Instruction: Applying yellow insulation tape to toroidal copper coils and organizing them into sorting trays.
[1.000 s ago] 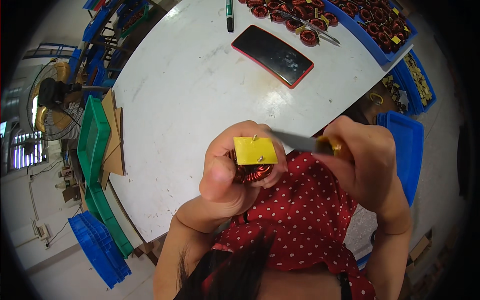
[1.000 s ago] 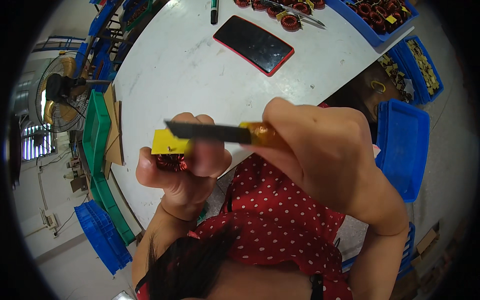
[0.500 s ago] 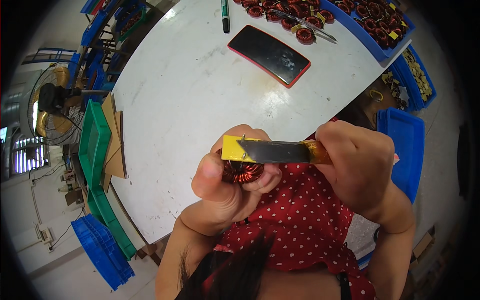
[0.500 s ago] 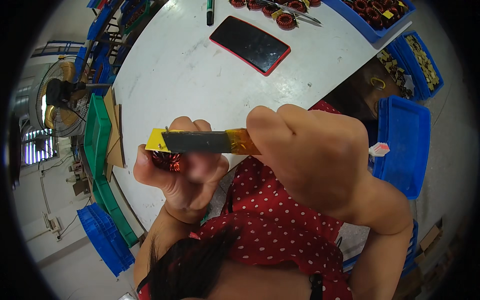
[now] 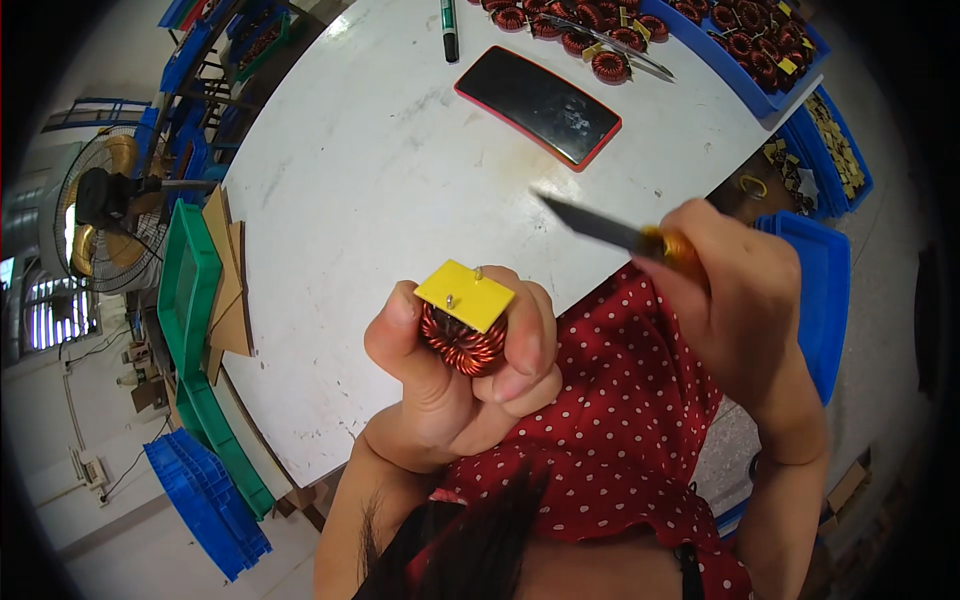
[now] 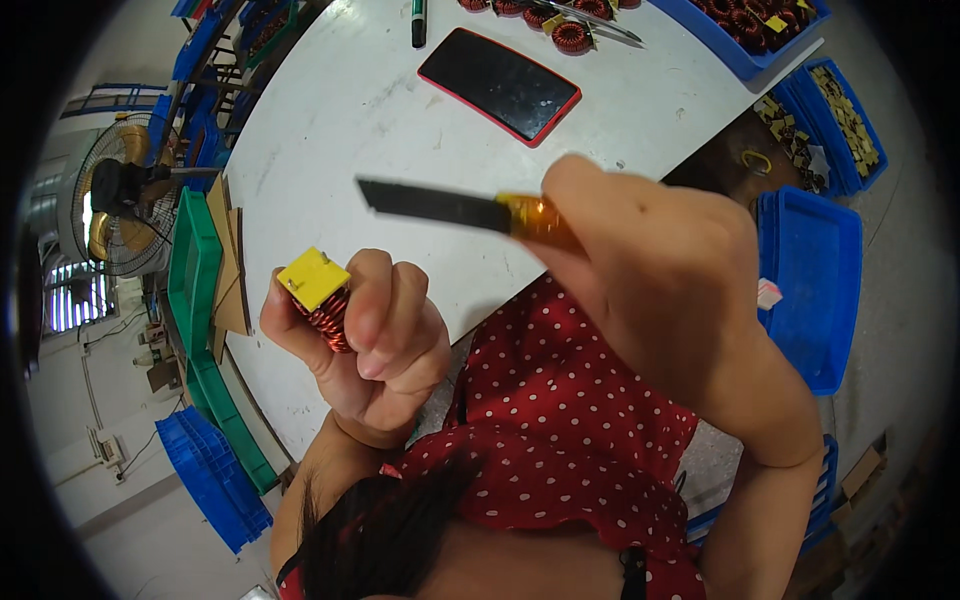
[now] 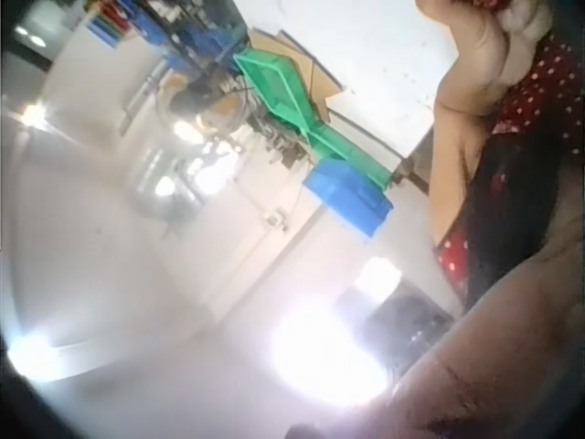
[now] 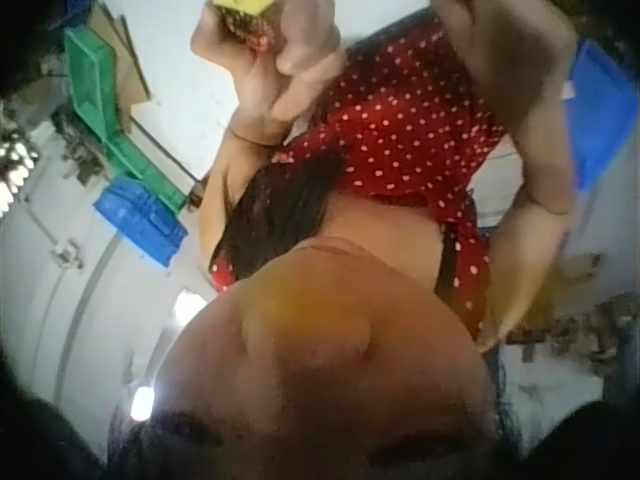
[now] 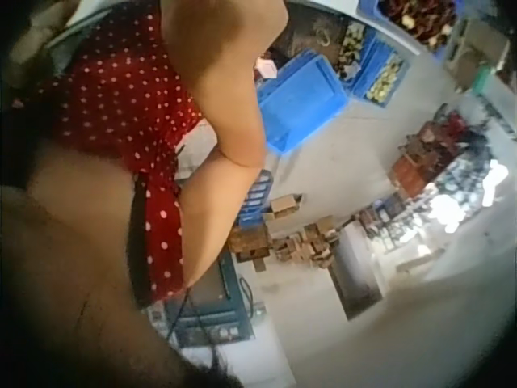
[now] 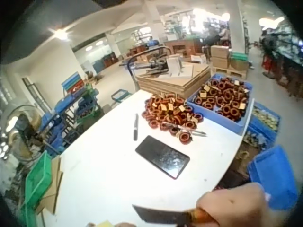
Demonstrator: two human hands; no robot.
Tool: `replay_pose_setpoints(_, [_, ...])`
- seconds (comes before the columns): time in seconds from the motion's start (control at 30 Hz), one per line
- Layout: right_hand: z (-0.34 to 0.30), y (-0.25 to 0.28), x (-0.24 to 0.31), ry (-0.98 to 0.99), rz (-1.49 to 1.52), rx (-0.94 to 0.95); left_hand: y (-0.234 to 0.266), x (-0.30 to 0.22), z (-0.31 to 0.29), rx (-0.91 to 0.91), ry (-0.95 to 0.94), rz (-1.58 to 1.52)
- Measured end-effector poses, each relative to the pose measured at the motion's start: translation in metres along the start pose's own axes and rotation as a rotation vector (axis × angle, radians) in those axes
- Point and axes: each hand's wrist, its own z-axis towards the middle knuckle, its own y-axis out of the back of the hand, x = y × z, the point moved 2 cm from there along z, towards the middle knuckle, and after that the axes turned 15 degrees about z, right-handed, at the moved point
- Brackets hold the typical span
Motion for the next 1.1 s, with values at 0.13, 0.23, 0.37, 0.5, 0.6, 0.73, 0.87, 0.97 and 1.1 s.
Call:
replay_pose_setpoints(0.13, [-0.003,0.002,0.007,0.025,0.186,0.145,-0.003,0.000,0.002,0.036,-0.009,-0.071])
replay_pose_setpoints(0.23, [-0.001,0.002,0.009,0.017,0.228,0.198,-0.004,0.002,-0.001,-0.079,0.009,-0.158])
replay_pose_setpoints(0.37, [0.001,0.007,0.007,-0.033,0.231,0.300,-0.001,0.001,0.001,-0.002,-0.007,0.048])
replay_pose_setpoints(0.5, [0.001,0.001,0.005,0.034,0.107,0.180,0.000,0.001,0.000,-0.006,0.021,-0.060])
replay_pose_setpoints(0.6, [-0.003,-0.008,0.003,0.059,0.059,0.059,-0.002,0.004,0.000,-0.027,0.052,-0.169])
replay_pose_setpoints(0.73, [-0.003,-0.011,-0.007,0.060,-0.026,-0.027,-0.008,0.004,0.000,0.129,0.167,-0.179])
replay_pose_setpoints(0.87, [-0.003,-0.006,-0.008,0.056,0.252,0.071,-0.005,0.002,0.005,0.156,0.133,-0.350])
replay_pose_setpoints(0.97, [-0.003,-0.004,-0.006,0.072,0.318,0.188,-0.006,0.002,0.006,0.212,0.162,-0.355])
replay_pose_setpoints(1.1, [0.000,-0.001,-0.006,0.083,0.276,0.222,-0.007,0.004,0.006,0.216,0.191,-0.375])
